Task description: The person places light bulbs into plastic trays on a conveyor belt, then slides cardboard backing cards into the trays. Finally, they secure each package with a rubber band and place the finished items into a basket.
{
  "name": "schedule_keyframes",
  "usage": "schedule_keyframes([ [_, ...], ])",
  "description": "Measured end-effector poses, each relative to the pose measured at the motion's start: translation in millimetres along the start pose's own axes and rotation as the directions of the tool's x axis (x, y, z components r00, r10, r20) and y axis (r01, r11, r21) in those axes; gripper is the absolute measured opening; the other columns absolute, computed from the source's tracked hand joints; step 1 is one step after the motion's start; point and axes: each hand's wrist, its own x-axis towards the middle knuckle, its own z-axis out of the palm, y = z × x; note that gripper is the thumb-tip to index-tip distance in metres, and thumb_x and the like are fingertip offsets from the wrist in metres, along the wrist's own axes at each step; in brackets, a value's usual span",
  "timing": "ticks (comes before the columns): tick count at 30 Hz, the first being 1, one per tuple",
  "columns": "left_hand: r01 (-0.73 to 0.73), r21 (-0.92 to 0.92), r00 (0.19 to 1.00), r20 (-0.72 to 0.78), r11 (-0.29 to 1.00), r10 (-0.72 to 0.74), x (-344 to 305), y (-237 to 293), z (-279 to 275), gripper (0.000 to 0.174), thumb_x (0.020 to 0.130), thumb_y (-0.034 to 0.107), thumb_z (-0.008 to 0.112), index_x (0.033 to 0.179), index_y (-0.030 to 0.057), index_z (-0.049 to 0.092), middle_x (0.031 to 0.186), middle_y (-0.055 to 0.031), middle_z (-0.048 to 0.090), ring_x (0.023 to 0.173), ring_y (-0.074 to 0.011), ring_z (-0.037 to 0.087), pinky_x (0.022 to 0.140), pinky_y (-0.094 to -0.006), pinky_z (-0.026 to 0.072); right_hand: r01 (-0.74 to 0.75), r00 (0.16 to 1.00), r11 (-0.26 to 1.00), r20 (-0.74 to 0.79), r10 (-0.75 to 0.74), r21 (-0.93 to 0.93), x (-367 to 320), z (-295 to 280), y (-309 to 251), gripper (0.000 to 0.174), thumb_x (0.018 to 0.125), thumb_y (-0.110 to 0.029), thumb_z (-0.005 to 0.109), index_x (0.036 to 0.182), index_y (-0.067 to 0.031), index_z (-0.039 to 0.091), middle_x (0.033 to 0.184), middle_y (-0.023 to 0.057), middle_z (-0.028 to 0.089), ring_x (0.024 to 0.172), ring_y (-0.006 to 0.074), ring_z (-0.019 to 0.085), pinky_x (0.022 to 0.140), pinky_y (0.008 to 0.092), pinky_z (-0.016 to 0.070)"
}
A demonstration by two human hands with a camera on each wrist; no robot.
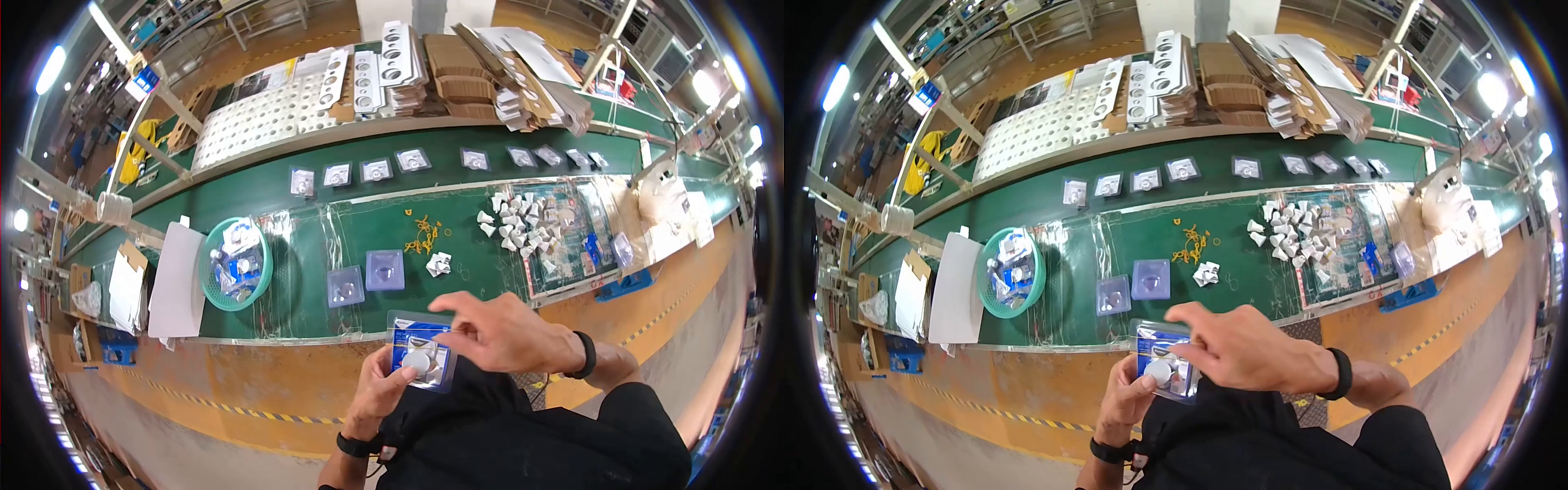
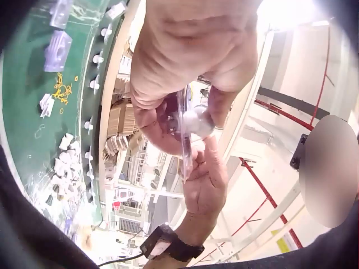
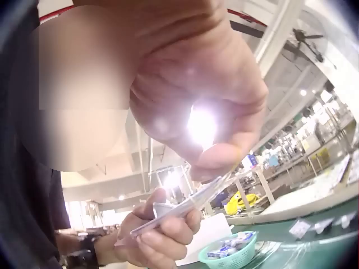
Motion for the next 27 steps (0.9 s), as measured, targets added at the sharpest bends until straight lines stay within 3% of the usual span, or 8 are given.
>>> schedule_keyframes([
  [4,-0.14,-0.089,0.987,-0.089,0.986,0.132,2,-14,7,0.052,0.09,0.012,0.081,0.132,-0.0069,0.056,0.124,-0.0165,0.069,0.114,-0.0235,0.069,0.104,-0.0402,0.0542,-0.131,0.987,0.969,-0.06,0.147,0.21,-5,6,10,0.05,0.097,-0.021,0.074,0.137,-0.0015,0.052,0.087,0.0116,0.076,0.072,0.0216,0.074,0.066,0.0306,0.0558],
  [9,-0.338,0.011,0.917,-0.222,0.941,0.332,5,5,12,0.064,0.089,0.011,0.082,0.141,-0.0007,0.046,0.129,-0.013,0.064,0.117,-0.0245,0.067,0.105,-0.0414,0.0537,0.195,0.862,0.978,-0.488,-0.138,0.068,-13,15,27,0.033,0.099,-0.012,0.07,0.128,0.0012,0.062,0.087,0.0098,0.074,0.078,0.016,0.07,0.069,0.0313,0.0547],
  [13,-0.317,0.135,0.912,-0.229,0.939,0.341,9,-4,15,0.072,0.087,0.014,0.086,0.144,0.0033,0.043,0.132,-0.01,0.061,0.122,-0.021,0.063,0.104,-0.0385,0.053,-0.152,0.97,0.583,0.007,0.243,0.798,28,50,43,0.028,0.102,-0.022,0.07,0.115,0.003,0.069,0.079,-0.0014,0.068,0.075,0.0033,0.059,0.064,0.0238,0.0485],
  [16,-0.34,0.066,0.878,-0.336,0.938,0.342,12,-3,2,0.045,0.097,0.019,0.075,0.133,0.0028,0.054,0.123,-0.0059,0.064,0.111,-0.0149,0.063,0.094,-0.032,0.0541,-0.229,0.96,0.77,0.005,0.281,0.595,50,71,49,0.027,0.103,-0.024,0.07,0.103,0.0031,0.072,0.072,-0.0017,0.066,0.07,0.0023,0.057,0.06,0.0234,0.0453],
  [18,-0.31,-0.069,0.854,-0.459,0.948,0.246,17,8,-15,0.028,0.104,0.022,0.067,0.125,0.0034,0.061,0.112,-0.0015,0.066,0.097,-0.0087,0.063,0.082,-0.0256,0.0539,-0.201,0.945,0.756,-0.079,0.317,0.623,64,88,43,0.032,0.103,-0.026,0.069,0.09,0.003,0.072,0.072,-0.0025,0.065,0.068,0.002,0.054,0.057,0.0237,0.0436],
  [20,-0.142,0.218,0.836,-0.496,0.966,0.235,20,8,-30,0.023,0.11,0.028,0.057,0.108,0.0066,0.067,0.081,0.0101,0.056,0.065,0.0014,0.042,0.057,-0.0173,0.0334,-0.118,0.932,0.733,-0.18,0.315,0.67,83,118,61,0.032,0.104,-0.026,0.069,0.089,0.0027,0.071,0.071,-0.0028,0.065,0.066,0.0021,0.053,0.056,0.024,0.0435],
  [23,-0.129,0.117,0.832,-0.528,0.985,0.172,20,6,-71,0.023,0.11,0.029,0.058,0.103,0.0082,0.065,0.08,0.0086,0.058,0.064,0.0011,0.045,0.055,-0.0173,0.035,-0.208,0.941,0.7,-0.056,0.334,0.683,120,137,68,0.038,0.106,-0.034,0.065,0.093,0.0012,0.071,0.072,-0.0032,0.063,0.064,0.0032,0.053,0.056,0.0238,0.0445],
  [27,-0.298,0.39,0.505,-0.71,0.871,0.49,16,93,-162,0.023,0.11,0.025,0.057,0.104,0.0048,0.065,0.083,0.0045,0.061,0.07,-0.0025,0.053,0.058,-0.0208,0.0424,-0.34,0.92,0.707,0.064,0.386,0.62,165,152,55,0.04,0.106,-0.037,0.062,0.099,0.0009,0.071,0.075,-0.0008,0.063,0.063,0.0047,0.055,0.057,0.0231,0.0457],
])
